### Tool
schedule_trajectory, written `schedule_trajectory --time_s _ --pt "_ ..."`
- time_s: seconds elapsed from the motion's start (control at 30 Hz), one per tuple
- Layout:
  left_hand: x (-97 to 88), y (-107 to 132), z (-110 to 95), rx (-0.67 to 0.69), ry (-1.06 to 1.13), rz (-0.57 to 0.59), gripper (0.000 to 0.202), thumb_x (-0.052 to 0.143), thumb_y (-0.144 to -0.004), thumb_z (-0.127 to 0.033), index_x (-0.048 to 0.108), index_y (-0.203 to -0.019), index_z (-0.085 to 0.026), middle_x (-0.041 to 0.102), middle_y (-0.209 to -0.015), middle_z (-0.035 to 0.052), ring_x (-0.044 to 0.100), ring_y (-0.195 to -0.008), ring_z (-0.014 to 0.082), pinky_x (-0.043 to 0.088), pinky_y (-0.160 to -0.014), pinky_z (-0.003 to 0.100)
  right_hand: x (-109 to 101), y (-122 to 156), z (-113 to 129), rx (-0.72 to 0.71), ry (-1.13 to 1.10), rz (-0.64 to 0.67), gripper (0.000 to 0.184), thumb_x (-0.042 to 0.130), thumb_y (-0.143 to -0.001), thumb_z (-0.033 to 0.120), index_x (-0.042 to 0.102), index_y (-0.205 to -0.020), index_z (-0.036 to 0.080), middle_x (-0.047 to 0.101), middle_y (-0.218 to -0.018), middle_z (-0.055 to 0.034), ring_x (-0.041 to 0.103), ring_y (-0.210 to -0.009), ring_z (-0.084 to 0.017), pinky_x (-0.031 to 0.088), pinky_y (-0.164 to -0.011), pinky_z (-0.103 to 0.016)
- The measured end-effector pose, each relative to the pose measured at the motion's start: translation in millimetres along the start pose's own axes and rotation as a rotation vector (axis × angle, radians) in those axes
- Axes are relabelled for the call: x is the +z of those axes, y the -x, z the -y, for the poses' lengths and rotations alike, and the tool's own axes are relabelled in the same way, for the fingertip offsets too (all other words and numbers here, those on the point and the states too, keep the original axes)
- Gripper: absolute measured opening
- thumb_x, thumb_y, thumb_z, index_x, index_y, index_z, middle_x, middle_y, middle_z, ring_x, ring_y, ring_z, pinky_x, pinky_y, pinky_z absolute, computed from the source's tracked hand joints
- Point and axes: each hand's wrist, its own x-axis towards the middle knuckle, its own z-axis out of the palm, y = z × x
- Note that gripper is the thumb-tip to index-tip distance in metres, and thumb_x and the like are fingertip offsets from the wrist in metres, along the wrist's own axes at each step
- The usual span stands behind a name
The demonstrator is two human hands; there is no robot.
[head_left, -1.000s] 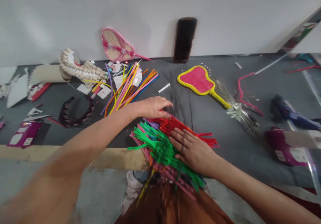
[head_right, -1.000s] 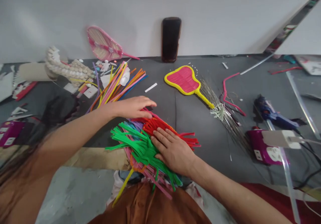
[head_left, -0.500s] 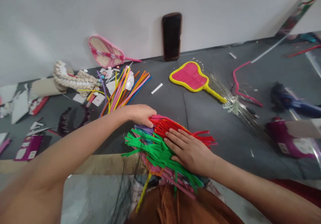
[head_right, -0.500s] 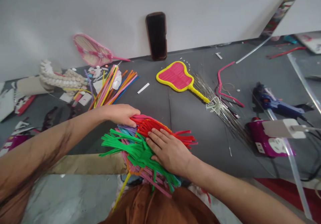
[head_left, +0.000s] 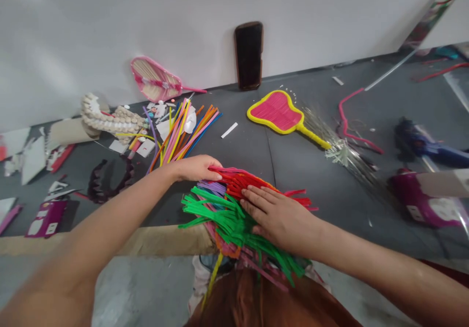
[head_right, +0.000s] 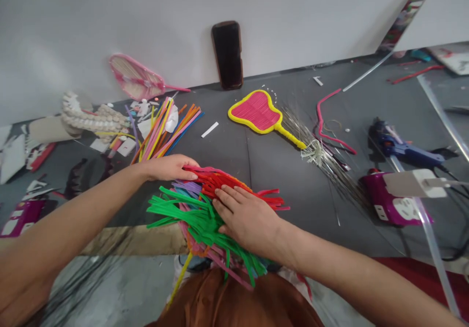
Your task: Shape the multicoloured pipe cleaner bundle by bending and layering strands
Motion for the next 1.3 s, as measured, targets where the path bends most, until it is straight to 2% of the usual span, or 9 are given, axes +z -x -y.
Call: schedule_trajectory --time_s 0.1,0.2,0.33,0.5,0.7,0.87,1.03,1.17,1.3 --pt "1.8 -1.3 -1.1 0.012 0.011 -0.006 0.039 0.06 -0.075 -0.049 0.069 -0.096 -0.017 0.06 -0.073 -0.003 0.049 -0.063 0.0114 0.036 -0.058 0.022 -21.1 -10.1 -6.0 -0.035 0.006 0.007 0.049 0.047 -0.1 0.034 0.053 -0.14 0.005 0.054 -0.145 -0.0208 0.047 -0.138 -0.029 0.044 -0.112 -0.044" --pt "2.2 -2.1 -4.4 0.02 0.001 -0.015 0.034 0.06 -0.074 -0.046 0.069 -0.089 -0.017 0.056 -0.067 -0.0041 0.046 -0.06 0.011 0.033 -0.055 0.022 -27.3 -20.7 -8.8 0.012 0.063 0.005 0.05 0.045 -0.101 0.035 0.052 -0.141 0.007 0.053 -0.146 -0.0185 0.046 -0.139 -0.03 0.044 -0.112 -0.047" --pt "2.6 -1.7 -6.7 0.025 -0.032 -0.039 0.028 0.058 -0.074 -0.041 0.068 -0.085 -0.017 0.057 -0.066 -0.0036 0.047 -0.06 0.0112 0.033 -0.055 0.022 -9.8 -26.0 -4.5 0.025 0.101 0.059 0.058 0.048 -0.098 0.048 0.053 -0.141 0.01 0.052 -0.148 -0.0151 0.044 -0.14 -0.033 0.039 -0.114 -0.055" --pt "4.6 -4.2 -2.6 0.035 -0.067 -0.053 0.032 0.057 -0.075 -0.041 0.071 -0.092 -0.017 0.063 -0.072 -0.0023 0.052 -0.063 0.0123 0.034 -0.056 0.022 16.8 -16.3 1.4 0.078 0.133 0.048 0.063 0.047 -0.098 0.053 0.049 -0.144 0.01 0.048 -0.149 -0.0182 0.045 -0.139 -0.035 0.022 -0.116 -0.07" --pt "5.9 -4.3 -3.2 0.044 -0.101 -0.075 0.034 0.057 -0.077 -0.041 0.071 -0.095 -0.017 0.068 -0.078 -0.0005 0.056 -0.066 0.0135 0.036 -0.059 0.023 36.5 -6.6 -2.0 0.064 0.156 -0.017 0.065 0.046 -0.098 0.054 0.047 -0.145 0.009 0.046 -0.151 -0.0168 0.04 -0.143 -0.032 0.02 -0.119 -0.062" --pt "6.9 2.5 -3.5 0.06 -0.118 -0.111 0.041 0.057 -0.079 -0.049 0.071 -0.103 -0.019 0.07 -0.084 -0.0006 0.058 -0.071 0.014 0.038 -0.061 0.022 39.4 -6.6 -1.0 0.061 0.151 -0.039 0.064 0.046 -0.098 0.053 0.047 -0.145 0.009 0.046 -0.152 -0.0164 0.04 -0.143 -0.032 0.025 -0.118 -0.06" --pt "13.4 2.4 1.4 0.072 -0.146 -0.187 0.042 0.049 -0.085 -0.05 0.07 -0.101 -0.018 0.069 -0.084 0.0009 0.058 -0.074 0.0153 0.038 -0.064 0.023 13.8 -3.6 -1.3 0.041 0.083 -0.061 0.059 0.046 -0.099 0.051 0.049 -0.144 0.013 0.048 -0.151 -0.0156 0.04 -0.143 -0.032 0.028 -0.117 -0.063" --pt "16.3 -0.6 3.9 0.095 -0.162 -0.201 0.041 0.048 -0.084 -0.049 0.07 -0.098 -0.018 0.069 -0.083 0.0005 0.059 -0.073 0.0155 0.038 -0.064 0.023 -28.8 1.0 -11.9 0.103 0.042 -0.131 0.047 0.037 -0.102 0.029 0.048 -0.143 0.009 0.045 -0.153 -0.0175 0.035 -0.146 -0.032 0.037 -0.115 -0.057" --pt "16.1 -3.2 2.5 0.112 -0.193 -0.213 0.039 0.048 -0.083 -0.049 0.07 -0.092 -0.018 0.069 -0.082 0.0005 0.06 -0.075 0.0163 0.039 -0.065 0.024 -56.3 -13.8 -23.1 0.159 -0.018 -0.266 0.046 0.034 -0.1 0.016 0.048 -0.142 0.008 0.044 -0.154 -0.0184 0.028 -0.15 -0.028 0.034 -0.118 -0.05"
